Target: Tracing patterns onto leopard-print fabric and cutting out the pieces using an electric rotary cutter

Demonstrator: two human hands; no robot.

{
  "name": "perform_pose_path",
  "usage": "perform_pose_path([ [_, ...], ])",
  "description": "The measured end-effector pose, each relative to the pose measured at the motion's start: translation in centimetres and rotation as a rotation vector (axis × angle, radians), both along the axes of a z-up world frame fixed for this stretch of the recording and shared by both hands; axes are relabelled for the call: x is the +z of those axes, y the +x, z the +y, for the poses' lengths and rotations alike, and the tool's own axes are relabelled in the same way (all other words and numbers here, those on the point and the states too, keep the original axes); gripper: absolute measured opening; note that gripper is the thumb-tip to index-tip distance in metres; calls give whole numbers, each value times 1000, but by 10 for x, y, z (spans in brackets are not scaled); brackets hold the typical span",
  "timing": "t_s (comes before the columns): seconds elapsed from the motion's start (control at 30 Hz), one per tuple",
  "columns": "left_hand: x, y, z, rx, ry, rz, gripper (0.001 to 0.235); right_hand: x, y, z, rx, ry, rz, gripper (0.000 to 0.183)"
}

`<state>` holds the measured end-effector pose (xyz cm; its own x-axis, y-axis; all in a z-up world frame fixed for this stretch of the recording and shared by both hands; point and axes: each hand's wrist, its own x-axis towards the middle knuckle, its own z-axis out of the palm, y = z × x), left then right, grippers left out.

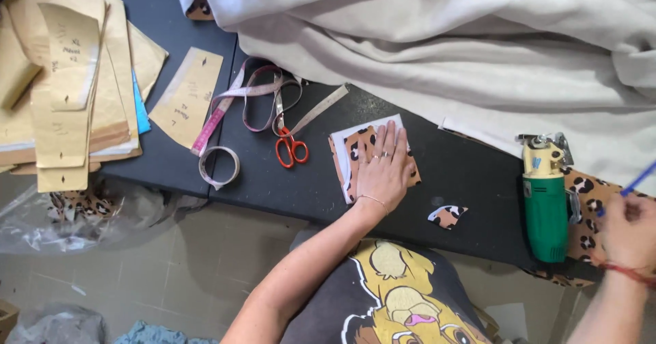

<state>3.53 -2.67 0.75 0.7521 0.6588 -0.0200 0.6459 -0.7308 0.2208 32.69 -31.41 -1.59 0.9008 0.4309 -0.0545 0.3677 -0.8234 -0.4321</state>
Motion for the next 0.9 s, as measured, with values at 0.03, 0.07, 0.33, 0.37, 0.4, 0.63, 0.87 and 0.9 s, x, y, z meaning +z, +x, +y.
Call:
perform_pose_path([
  [0.03, 0, -1, 2, 0, -54, -76, 54, 46, -45, 24, 10, 117, -59, 13],
  [0.07, 4, -8, 0, 3, -60, -76, 54, 66, -72, 44, 12, 111, -59, 13],
  [0.33, 4, 1, -23, -1015, -229, -175, 24, 93, -161, 129, 107, 462, 321, 18],
  [0.37, -7, 1, -29, -1005, -224, -177, 24, 98, -161, 131, 118, 463, 321, 18],
  [0.4, -18, 3, -36, -974, -146, -238, 27, 102, -160, 133, 149, 455, 195, 19],
  [0.63, 16, 29, -26, -528, -302, -570, 33, 52, -114, 72, 72, -161, -213, 70],
  [0.87, -32, 128, -13, -279, -325, -357, 28, 35, -114, 60, 118, 55, -409, 65],
  [0.9, -40, 137, -9, -292, -254, -339, 24, 33, -113, 53, 118, 130, -390, 62],
])
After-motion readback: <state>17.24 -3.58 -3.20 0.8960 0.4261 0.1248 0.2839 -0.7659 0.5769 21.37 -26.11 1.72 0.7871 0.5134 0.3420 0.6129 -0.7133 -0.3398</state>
